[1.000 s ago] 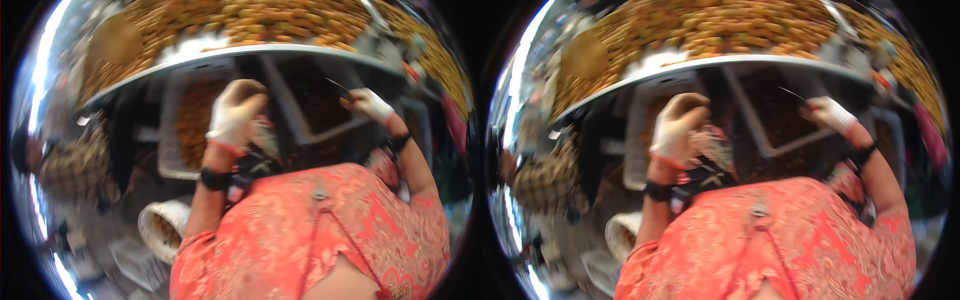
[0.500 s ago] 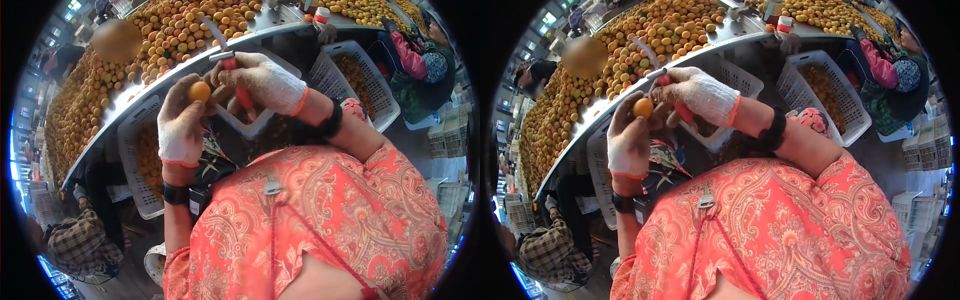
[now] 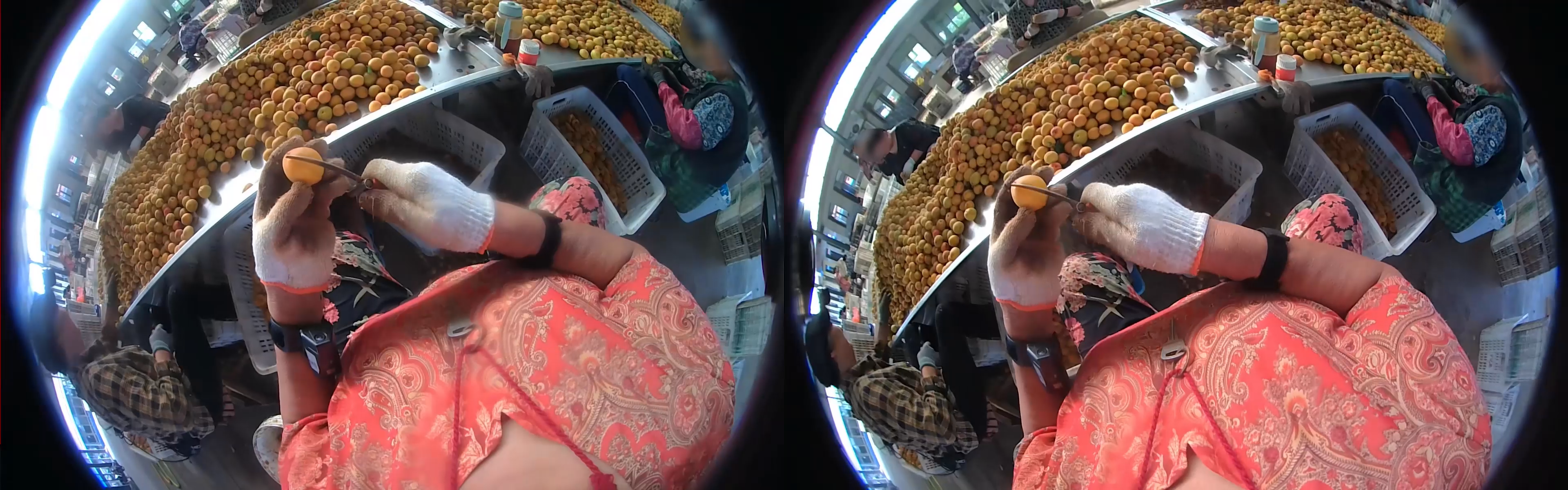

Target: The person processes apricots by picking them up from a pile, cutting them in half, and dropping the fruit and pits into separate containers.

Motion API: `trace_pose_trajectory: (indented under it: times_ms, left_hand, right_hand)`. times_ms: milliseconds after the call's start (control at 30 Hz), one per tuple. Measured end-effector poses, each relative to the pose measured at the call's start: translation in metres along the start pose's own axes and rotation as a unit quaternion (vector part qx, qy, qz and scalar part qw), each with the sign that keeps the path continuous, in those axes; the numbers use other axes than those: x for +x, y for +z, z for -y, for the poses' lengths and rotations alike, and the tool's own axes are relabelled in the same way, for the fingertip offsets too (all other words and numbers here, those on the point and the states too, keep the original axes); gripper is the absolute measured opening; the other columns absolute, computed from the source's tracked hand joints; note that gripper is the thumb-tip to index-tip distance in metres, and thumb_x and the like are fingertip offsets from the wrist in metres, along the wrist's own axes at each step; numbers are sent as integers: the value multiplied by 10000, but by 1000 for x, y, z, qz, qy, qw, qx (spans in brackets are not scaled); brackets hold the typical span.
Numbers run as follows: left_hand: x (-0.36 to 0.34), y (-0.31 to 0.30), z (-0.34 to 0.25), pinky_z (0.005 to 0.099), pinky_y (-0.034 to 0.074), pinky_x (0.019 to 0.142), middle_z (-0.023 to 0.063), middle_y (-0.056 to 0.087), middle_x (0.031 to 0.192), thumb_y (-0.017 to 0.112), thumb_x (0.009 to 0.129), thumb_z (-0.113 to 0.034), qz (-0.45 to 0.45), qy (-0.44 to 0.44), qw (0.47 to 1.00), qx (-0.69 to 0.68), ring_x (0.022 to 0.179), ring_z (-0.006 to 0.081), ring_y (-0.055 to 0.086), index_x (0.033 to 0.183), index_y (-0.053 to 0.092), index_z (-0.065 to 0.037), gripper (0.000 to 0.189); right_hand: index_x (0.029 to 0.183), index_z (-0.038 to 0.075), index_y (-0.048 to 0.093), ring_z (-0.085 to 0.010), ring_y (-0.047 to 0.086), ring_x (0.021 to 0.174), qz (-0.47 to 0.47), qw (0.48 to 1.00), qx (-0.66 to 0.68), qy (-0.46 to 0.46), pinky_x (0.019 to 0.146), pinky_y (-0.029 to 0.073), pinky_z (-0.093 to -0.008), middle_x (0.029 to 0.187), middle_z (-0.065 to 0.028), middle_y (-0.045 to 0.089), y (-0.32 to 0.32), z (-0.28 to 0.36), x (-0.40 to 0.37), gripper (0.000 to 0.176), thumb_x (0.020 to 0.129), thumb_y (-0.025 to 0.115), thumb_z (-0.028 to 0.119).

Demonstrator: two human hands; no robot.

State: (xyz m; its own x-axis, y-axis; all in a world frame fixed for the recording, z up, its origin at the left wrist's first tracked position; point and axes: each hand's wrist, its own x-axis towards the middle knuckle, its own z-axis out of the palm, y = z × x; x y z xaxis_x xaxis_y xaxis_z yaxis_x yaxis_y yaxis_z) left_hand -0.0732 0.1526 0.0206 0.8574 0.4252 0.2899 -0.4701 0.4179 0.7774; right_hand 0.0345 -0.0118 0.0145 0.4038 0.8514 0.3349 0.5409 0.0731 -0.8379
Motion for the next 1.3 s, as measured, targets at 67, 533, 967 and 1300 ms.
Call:
trace_pose_trajectory:
  times_ms: [67, 533, 967, 1300]
  left_hand:
    - [-2, 10, -2, 389, 532, 933, 188, 582, 1238, 608, 848, -82, 0, 1, 1000, 0, 1112, 321, 610, 1336, 474, 39, 520]
    - [-4, 28, 18, 389, 546, 850, 170, 615, 1119, 576, 901, 9, -77, 80, 993, 49, 1003, 307, 648, 1246, 502, 33, 354]
    - [-2, 20, 41, 430, 447, 937, 156, 622, 1106, 573, 962, -486, -71, -83, 985, -137, 1028, 289, 534, 1253, 538, -78, 503]
    - [0, 25, 50, 396, 512, 894, 161, 625, 1140, 627, 961, -326, -81, -11, 993, -84, 1025, 276, 608, 1247, 563, -30, 416]
  right_hand:
    - [1009, 1, 543, -432, 641, 839, -23, 998, -47, -19, 671, 502, -464, 851, -247, 642, 3, 0, 2, 256, 962, 586, 248]
    - [998, 2, 525, -421, 648, 711, -110, 979, -162, -53, 581, 505, -488, 748, -236, 636, 19, -14, -3, 276, 940, 601, 261]
    - [1122, 16, 523, -404, 663, 804, -101, 980, -168, -21, 636, 539, -465, 870, -209, 673, 24, -18, -2, 260, 918, 608, 155]
    - [1111, -18, 514, -338, 674, 627, -102, 959, -262, -13, 519, 519, -428, 664, -164, 642, 24, -34, -1, 328, 911, 600, 228]
